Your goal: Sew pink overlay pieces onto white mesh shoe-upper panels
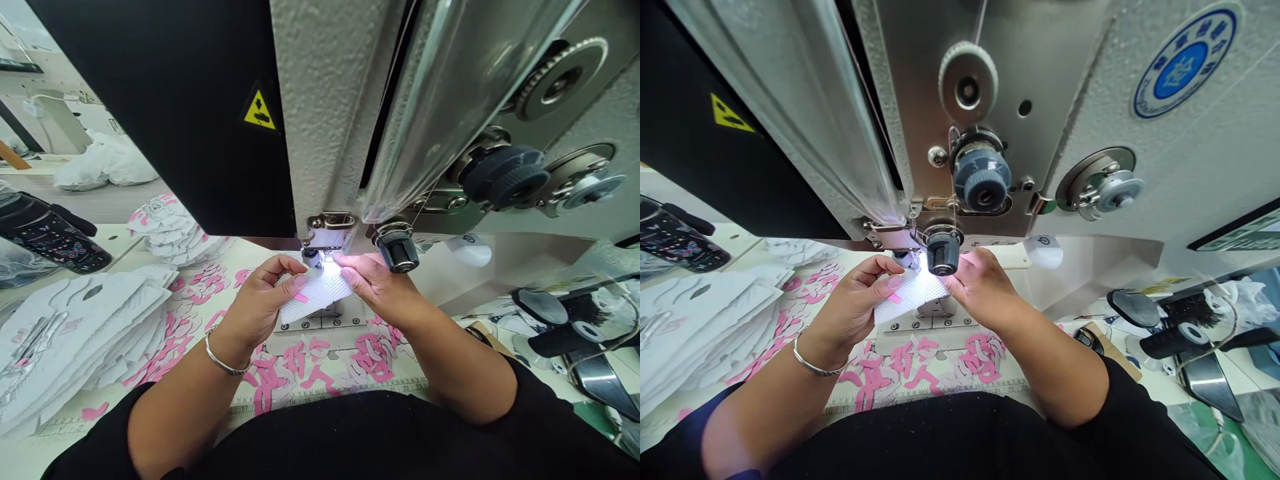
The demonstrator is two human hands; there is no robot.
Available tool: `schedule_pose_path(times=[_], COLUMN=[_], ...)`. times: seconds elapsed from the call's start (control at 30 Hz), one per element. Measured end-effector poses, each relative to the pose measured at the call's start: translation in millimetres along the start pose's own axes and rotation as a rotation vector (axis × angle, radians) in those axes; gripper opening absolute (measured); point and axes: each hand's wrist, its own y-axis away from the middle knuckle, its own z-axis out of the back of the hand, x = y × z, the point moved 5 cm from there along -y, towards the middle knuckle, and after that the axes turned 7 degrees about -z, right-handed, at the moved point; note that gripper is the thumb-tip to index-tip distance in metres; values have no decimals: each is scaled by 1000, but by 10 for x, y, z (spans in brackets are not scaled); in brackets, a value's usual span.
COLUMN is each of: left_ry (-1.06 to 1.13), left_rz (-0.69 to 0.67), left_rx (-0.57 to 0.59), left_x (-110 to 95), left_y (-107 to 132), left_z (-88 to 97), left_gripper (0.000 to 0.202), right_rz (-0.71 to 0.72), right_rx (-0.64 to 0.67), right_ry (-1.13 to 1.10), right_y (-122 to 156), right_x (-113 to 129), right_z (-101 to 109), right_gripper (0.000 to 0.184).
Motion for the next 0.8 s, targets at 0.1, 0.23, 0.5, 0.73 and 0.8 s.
schedule_pose_path(times=[0.1,0.23,0.5,0.73,0.8], left_ry=[-26,-88,-386,-1161,-1273], left_rz=[-30,-66,-84,55,117], left_rx=[9,54,-95,-399,-349], left_x=[-7,-25,-277,-339,-223], left_y=[-12,-26,129,540,566], left_z=[15,18,424,1300,1357], left_gripper=[19,19,27,31,25], right_rz=[-7,-34,-17,-141,-197], right_rx=[-22,-45,-160,-441,-423], right_ry=[-23,-43,-42,-22,-26], right_y=[19,55,252,984,1152], right_x=[-25,-38,-54,-526,-697], right_z=[-21,-44,-37,52,-28], right_gripper=[24,28,33,31,26])
